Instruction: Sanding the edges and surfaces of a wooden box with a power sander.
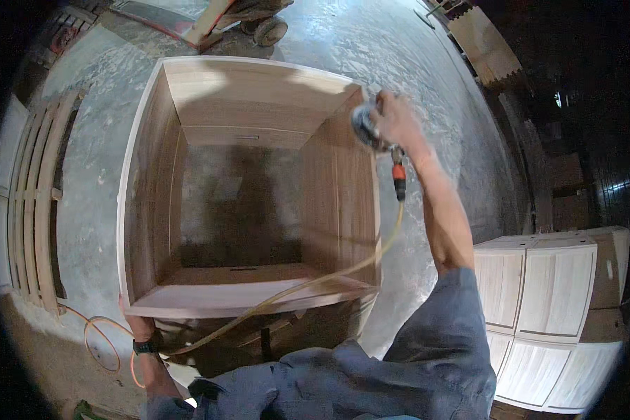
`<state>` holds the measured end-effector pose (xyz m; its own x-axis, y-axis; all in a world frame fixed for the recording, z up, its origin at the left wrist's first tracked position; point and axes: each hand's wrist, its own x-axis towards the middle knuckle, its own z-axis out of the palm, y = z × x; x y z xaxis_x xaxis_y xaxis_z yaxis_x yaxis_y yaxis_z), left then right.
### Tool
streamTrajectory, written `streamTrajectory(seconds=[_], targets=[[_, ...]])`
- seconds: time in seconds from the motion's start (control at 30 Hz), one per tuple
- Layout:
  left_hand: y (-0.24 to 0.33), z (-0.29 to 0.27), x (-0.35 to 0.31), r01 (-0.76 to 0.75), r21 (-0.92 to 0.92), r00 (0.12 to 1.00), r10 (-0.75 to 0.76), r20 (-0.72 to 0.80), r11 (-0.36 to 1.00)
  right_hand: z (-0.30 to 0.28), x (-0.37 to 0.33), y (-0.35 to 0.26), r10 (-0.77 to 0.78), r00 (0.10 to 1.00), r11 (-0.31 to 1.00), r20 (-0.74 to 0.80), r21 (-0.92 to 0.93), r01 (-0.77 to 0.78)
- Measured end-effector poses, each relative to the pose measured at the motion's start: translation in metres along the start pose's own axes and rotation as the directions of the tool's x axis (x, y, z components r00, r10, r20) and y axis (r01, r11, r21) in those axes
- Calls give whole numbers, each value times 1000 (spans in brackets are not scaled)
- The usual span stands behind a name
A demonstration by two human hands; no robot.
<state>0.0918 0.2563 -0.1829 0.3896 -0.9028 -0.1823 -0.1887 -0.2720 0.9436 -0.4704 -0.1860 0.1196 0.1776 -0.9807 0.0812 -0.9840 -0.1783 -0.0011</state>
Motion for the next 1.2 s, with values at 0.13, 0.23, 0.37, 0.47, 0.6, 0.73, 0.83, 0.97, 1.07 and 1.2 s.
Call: streamTrajectory(seconds=[0.13, 0.23, 0.37, 0.47, 0.6, 0.73, 0.83, 0.97, 1.07, 1.2], targets=[[-14, 8, 2, 130, -576, 965, -237, -115, 807, -23, -81, -34, -7, 996, 1000, 94, 24, 5], [-30, 0, 8, -112, 169, 990, 125, -66, 979, -27, -127, -48, -32, 990, 999, 139, 29, 28], [58, 39, 7, 35, -645, 994, -92, -56, 763, -37, -198, -45, -22, 992, 997, 127, 73, 13], [78, 36, 5, 26, -593, 1000, -31, 3, 804, -50, -243, -57, -75, 990, 992, 118, 107, 62], [103, 39, 3, -5, -565, 985, -92, -144, 825, -48, -299, -65, -141, 988, 978, 63, 163, 130], [151, 58, -13, -200, -293, 919, 75, -388, 935, -51, -347, -73, -101, 990, 982, 96, 169, 84], [200, 66, -27, -331, 499, 725, 554, -409, 801, -53, -357, -79, -103, 991, 980, 81, 180, 87], [230, 70, -32, -533, 797, 706, 668, 234, 284, -51, -347, -74, -121, 992, 971, 40, 211, 110], [230, 76, -34, -528, 788, 791, 523, 319, 317, -47, -330, -55, -64, 998, 985, 3, 162, 63], [244, 80, -43, -525, 813, 784, 514, 347, 252, -46, -303, -34, 52, 996, 981, 71, 185, -64]])
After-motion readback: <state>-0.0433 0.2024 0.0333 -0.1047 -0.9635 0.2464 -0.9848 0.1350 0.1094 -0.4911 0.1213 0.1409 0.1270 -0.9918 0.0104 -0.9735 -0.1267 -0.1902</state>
